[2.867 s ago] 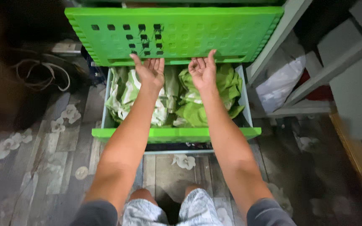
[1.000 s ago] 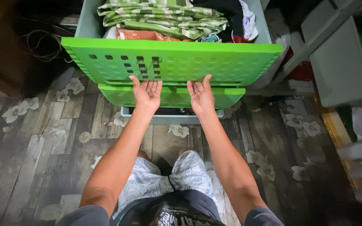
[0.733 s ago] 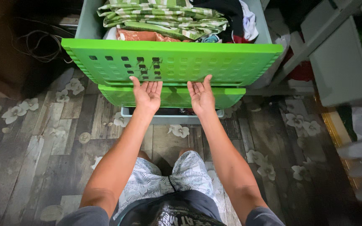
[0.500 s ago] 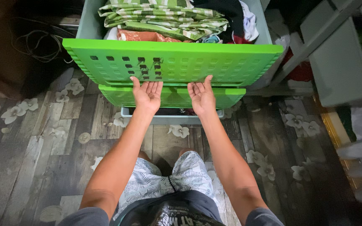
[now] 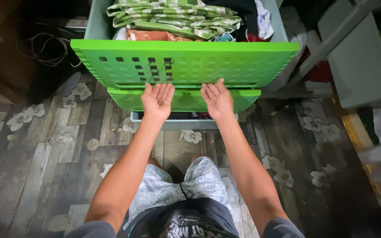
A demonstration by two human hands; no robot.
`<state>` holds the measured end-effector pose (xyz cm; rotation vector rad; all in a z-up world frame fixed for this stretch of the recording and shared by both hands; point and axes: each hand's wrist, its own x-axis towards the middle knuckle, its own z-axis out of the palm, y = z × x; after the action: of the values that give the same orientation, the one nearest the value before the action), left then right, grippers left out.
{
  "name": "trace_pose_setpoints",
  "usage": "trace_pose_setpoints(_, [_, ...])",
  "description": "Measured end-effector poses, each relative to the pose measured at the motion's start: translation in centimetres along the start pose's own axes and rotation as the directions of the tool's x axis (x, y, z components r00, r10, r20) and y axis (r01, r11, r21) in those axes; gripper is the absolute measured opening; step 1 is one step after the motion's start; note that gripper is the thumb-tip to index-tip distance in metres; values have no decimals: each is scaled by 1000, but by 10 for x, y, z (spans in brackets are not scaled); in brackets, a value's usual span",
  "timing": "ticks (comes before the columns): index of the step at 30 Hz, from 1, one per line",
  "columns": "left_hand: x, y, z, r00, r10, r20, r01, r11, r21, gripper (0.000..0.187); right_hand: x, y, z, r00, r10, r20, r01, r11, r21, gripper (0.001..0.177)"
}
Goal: The person opens and closes multiple drawers in a plastic storage unit. They sequentially open the bottom drawer, then the middle drawer, and finally the top drawer, closing each one after briefly revealing the contents.
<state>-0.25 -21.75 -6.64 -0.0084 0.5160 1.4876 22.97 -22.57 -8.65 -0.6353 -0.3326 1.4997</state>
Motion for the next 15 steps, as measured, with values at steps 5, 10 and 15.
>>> trace_pose_setpoints(5, [-59,1,29,996,-33,82,-9,886,463,78,-49,-28,47,995,7,-103,-41,944,-329,78])
trace_pose_setpoints(10, [-98,16,72,917,127,378,-380,564,733,77,-90,-63,103,973,-203,112,231,836,-497,67])
trace_pose_setpoints(15, [-125,49,111,452,202,869,-799,-340,495,71,-115,-98,143,742,-406,533,600,48,-799,58])
